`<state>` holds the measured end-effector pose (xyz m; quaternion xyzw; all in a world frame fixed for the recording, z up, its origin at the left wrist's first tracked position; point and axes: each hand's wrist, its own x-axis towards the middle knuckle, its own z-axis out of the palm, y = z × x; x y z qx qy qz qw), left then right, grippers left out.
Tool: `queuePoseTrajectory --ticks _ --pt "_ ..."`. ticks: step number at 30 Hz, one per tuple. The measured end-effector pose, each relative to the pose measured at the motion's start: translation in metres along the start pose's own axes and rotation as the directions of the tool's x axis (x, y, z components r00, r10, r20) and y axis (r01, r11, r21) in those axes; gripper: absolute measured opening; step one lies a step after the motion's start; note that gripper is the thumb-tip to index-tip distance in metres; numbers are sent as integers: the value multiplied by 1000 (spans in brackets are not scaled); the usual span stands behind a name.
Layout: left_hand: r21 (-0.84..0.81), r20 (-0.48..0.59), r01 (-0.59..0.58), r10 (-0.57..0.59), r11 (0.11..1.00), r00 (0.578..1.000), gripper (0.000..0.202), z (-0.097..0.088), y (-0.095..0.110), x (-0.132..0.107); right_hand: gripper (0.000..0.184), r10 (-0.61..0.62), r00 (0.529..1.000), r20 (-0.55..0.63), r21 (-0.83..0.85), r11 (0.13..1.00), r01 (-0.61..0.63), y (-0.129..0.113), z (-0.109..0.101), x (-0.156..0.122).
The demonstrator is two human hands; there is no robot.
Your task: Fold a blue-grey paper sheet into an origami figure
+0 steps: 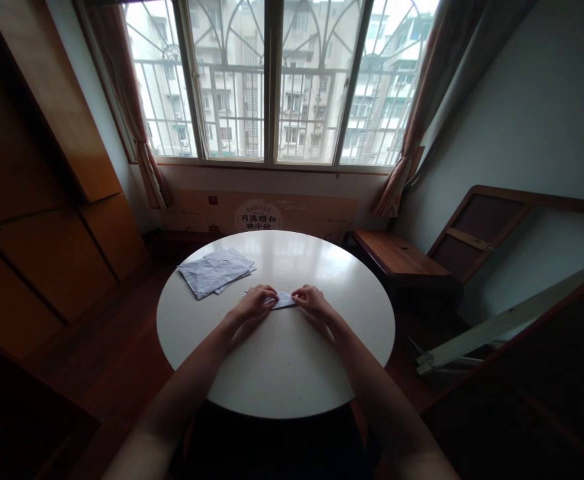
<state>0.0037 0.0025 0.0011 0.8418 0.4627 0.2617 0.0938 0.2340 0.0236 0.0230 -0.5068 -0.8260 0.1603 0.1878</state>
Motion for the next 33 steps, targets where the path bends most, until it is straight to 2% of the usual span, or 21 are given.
queuePoseTrajectory --ticks 33 --pt "12 10 6 -6 1000 1000 18 1 -1 1 26 2 1000 9 13 1000 -2 3 1 2"
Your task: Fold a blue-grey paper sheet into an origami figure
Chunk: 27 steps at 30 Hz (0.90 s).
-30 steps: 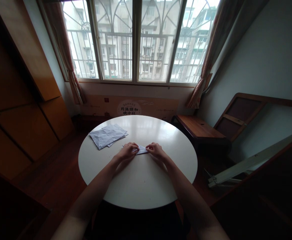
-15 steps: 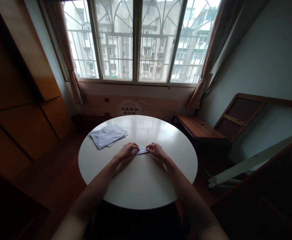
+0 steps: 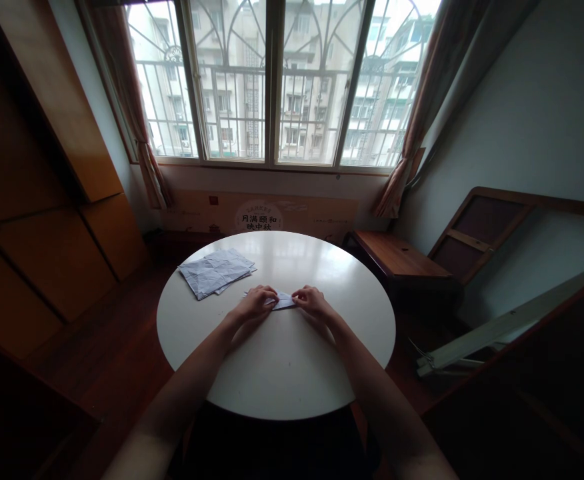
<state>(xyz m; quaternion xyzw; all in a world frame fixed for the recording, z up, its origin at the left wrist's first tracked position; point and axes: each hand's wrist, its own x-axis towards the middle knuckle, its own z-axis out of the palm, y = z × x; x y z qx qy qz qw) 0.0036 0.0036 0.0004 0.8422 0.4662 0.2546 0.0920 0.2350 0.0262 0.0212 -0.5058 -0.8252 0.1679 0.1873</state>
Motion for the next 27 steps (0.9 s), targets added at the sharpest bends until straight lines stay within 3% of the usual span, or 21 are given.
queuePoseTrajectory --ticks 27 --pt "6 3 -6 6 1000 1000 19 1 -1 0 26 7 1000 10 -14 1000 -7 -4 -3 -2"
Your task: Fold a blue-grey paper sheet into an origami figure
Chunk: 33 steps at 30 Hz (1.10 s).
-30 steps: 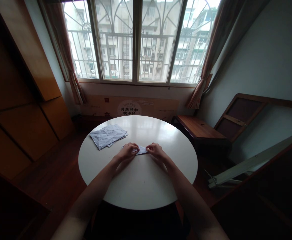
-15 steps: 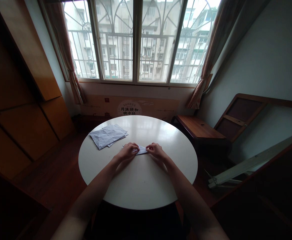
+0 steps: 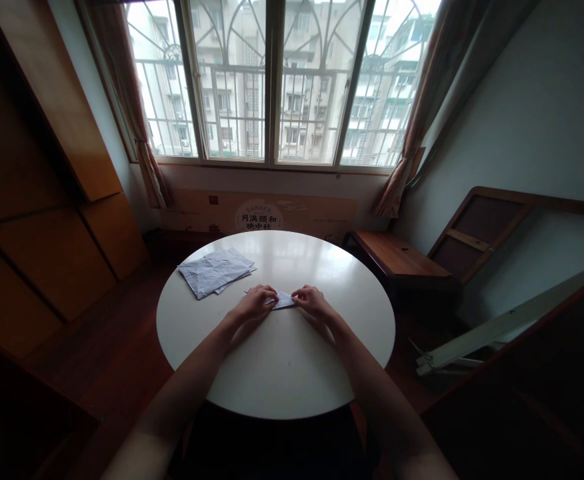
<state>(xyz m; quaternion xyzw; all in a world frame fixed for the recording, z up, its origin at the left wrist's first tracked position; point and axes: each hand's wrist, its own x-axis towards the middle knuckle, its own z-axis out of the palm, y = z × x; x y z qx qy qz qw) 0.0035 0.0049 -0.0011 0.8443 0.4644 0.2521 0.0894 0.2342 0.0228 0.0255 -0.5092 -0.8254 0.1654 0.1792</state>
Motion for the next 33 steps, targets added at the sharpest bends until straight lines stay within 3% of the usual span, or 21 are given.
queuePoseTrajectory --ticks 33 --pt "-6 6 11 -11 1000 1000 18 -2 4 0 26 -16 1000 7 9 1000 16 6 2 2"
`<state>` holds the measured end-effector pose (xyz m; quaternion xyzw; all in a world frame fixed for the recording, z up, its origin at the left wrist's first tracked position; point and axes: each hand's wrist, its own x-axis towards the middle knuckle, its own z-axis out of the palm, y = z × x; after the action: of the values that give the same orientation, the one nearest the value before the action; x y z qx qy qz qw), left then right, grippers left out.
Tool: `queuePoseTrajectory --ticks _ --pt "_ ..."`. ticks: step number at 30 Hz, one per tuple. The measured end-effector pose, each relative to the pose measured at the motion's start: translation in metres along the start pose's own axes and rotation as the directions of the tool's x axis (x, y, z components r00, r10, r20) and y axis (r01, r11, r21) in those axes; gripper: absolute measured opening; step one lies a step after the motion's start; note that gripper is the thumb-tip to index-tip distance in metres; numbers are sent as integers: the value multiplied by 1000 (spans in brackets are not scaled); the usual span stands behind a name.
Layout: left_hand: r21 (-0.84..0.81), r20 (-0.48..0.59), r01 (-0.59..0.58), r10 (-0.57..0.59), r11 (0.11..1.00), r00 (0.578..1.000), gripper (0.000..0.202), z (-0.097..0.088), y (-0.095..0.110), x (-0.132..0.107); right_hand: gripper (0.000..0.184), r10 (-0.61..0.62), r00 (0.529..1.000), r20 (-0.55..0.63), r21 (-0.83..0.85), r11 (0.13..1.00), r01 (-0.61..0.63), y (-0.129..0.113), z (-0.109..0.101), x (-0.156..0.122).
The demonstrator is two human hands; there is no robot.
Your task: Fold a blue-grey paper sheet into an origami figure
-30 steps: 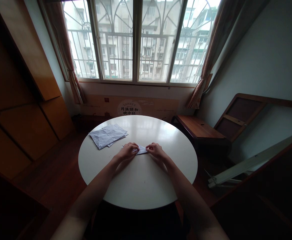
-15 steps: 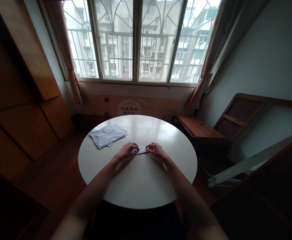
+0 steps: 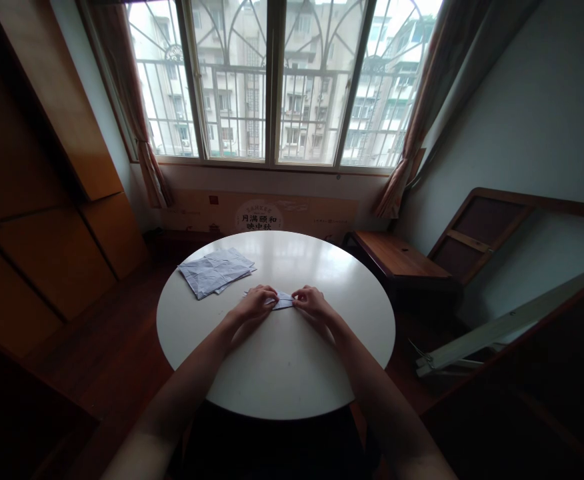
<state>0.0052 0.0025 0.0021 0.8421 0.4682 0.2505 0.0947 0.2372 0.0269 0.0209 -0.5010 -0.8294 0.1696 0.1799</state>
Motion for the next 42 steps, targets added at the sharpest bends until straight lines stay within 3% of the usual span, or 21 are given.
queuePoseTrajectory --ticks 23,42 --pt "-18 -20 -12 12 1000 1000 18 -2 1 -3 28 -2 1000 11 6 1000 2 0 -1 0" --pt "-27 28 -12 13 1000 1000 22 -4 3 -4 26 8 1000 -14 -10 1000 -8 4 5 3"
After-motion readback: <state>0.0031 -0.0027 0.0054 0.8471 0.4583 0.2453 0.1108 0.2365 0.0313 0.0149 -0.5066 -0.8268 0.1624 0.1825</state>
